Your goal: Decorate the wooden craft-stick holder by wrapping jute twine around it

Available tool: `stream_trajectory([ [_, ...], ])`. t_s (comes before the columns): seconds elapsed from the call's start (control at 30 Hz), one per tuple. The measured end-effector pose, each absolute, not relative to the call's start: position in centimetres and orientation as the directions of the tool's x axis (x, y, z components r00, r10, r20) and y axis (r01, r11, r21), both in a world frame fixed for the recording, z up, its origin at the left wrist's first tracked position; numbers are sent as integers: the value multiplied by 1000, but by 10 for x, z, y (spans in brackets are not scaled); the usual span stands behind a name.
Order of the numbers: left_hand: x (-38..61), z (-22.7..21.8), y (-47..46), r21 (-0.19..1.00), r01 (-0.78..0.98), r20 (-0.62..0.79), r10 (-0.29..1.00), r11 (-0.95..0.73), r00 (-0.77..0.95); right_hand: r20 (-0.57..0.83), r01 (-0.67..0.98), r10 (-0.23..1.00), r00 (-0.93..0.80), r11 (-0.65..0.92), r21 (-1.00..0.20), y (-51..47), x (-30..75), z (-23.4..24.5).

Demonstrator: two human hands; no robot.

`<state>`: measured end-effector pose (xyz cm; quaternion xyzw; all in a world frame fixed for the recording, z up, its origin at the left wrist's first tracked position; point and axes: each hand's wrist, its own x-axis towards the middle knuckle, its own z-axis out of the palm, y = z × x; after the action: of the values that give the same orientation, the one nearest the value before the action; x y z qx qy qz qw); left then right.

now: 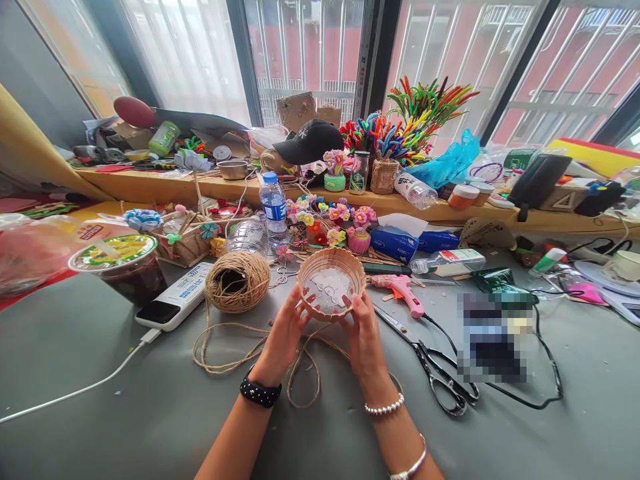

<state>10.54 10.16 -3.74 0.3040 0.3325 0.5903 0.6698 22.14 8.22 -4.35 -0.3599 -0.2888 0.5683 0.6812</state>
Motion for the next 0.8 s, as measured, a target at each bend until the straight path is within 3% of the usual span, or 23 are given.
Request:
stream_trajectory([
  [0.27,97,-29,103,749,-644,-123,988,157,97,62,-485,976,207,158,-860,84,221,-45],
  [0.47,97,-28,104,673,-732,-98,994,105,52,-5,-538,975,220,117,-835,85,221,-44],
  [0.67,89,-25,107,820,-572,-38,999,24,-13,-15,-555,991,136,64,-829,83,228,-44],
  [0.8,84,-25,112,884,-462,-79,997,74,9,-44,-566,995,93,16,-824,81,226,-42],
])
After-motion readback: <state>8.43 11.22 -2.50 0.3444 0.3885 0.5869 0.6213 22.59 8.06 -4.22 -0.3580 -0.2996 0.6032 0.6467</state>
